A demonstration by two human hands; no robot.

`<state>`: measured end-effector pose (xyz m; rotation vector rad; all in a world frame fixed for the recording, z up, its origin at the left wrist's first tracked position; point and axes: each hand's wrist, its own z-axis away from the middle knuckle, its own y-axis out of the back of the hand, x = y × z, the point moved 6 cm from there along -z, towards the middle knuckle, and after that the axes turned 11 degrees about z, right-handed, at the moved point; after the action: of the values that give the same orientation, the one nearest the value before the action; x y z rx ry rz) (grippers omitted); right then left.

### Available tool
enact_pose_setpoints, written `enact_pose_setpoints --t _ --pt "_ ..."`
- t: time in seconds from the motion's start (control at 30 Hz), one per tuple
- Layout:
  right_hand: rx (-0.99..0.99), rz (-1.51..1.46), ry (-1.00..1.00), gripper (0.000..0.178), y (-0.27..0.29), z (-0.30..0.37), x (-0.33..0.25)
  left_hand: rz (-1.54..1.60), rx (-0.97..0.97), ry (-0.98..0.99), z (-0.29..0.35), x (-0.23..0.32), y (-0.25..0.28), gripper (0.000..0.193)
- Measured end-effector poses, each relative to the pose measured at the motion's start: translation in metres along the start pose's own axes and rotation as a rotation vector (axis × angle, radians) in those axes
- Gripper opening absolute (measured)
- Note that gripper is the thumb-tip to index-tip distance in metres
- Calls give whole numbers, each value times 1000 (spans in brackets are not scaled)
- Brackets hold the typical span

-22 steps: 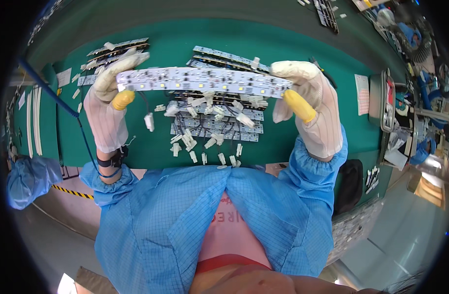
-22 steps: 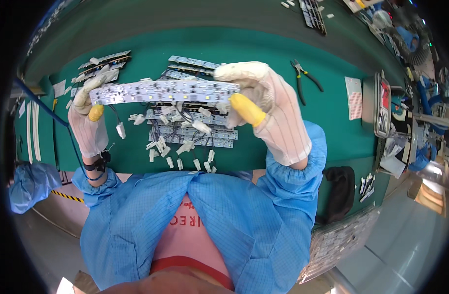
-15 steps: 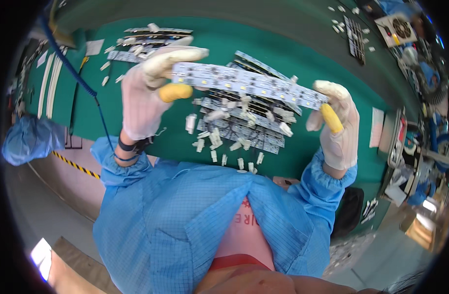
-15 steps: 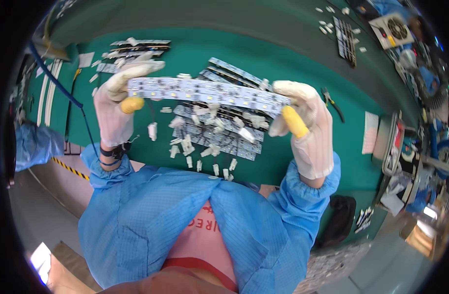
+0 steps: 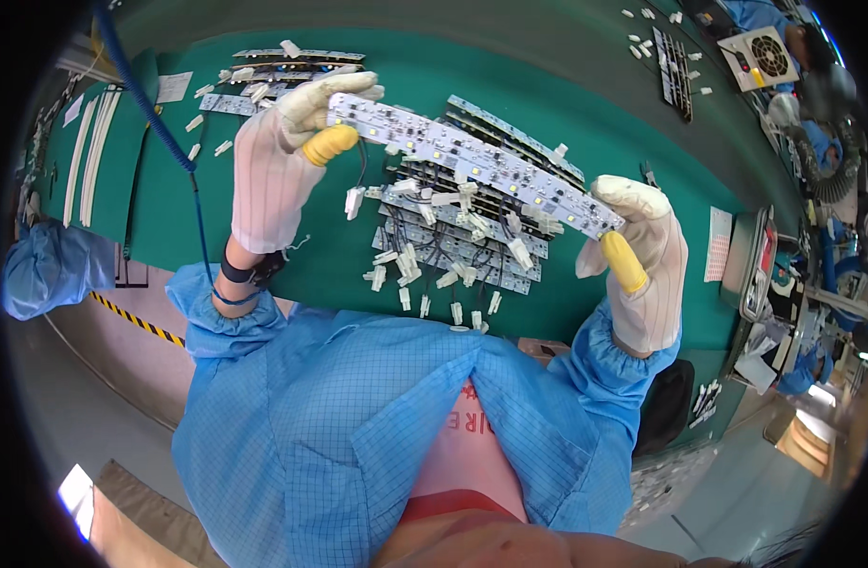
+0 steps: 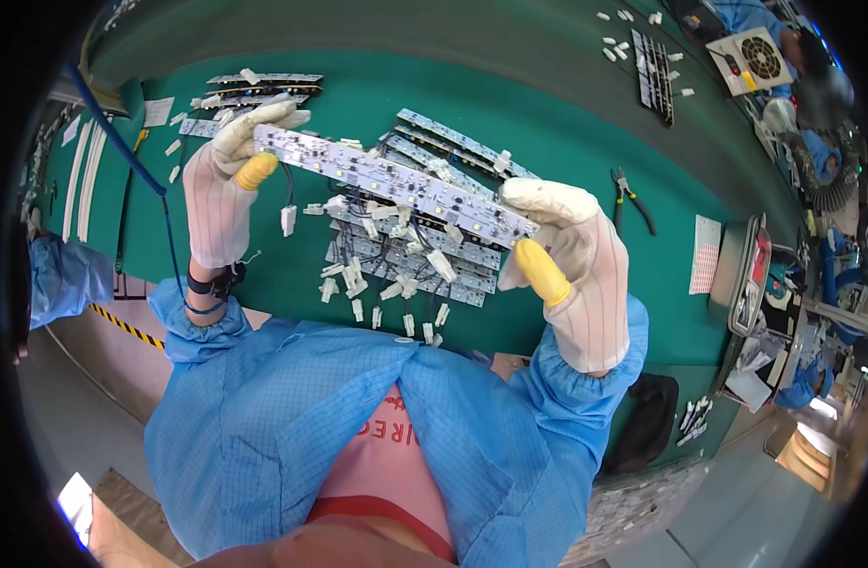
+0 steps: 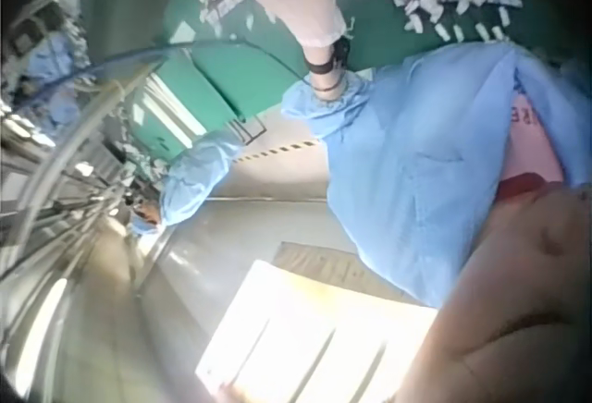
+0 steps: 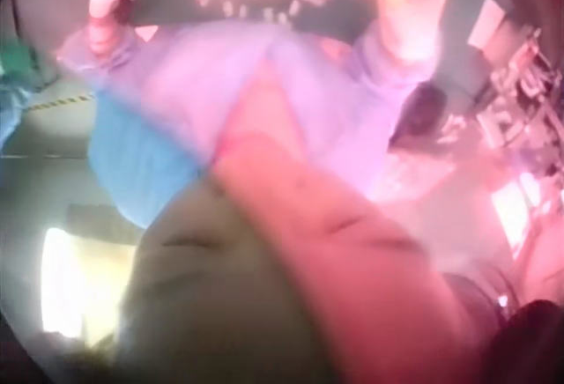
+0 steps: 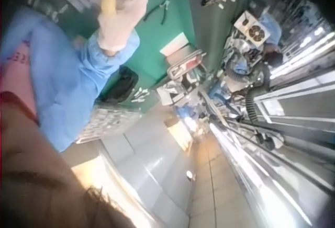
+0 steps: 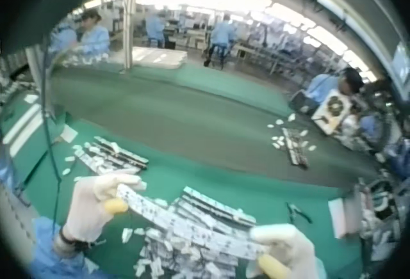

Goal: Inspecting and assembling electronic components onto circuit board strips at a manufacturing station.

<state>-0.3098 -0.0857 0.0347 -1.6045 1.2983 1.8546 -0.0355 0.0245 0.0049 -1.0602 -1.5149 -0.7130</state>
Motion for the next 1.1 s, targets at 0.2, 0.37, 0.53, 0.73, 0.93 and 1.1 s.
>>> enact_pose_setpoints --t 0.2,0.37,0.53,0.73,0.93,1.1 --pt "-5 92 -1 47 9 -15 16 83 -178 -118 8 13 -11 53" --pt "-11 101 33 48 7 -13 15 1 -113 -169 13 19 -14 47" --pt "-5 6 79 56 3 -3 2 -174 13 -4 2 5 -7 40" --pt "-280 -71 38 44 -4 5 -11 -374 -41 57 -9 -14 2 38" --pt "-131 -7 66 39 -1 -6 -4 -203 26 -19 -3 -3 2 58" --pt "-17 174 17 36 7 -31 22 161 -136 -85 10 0 -13 48"
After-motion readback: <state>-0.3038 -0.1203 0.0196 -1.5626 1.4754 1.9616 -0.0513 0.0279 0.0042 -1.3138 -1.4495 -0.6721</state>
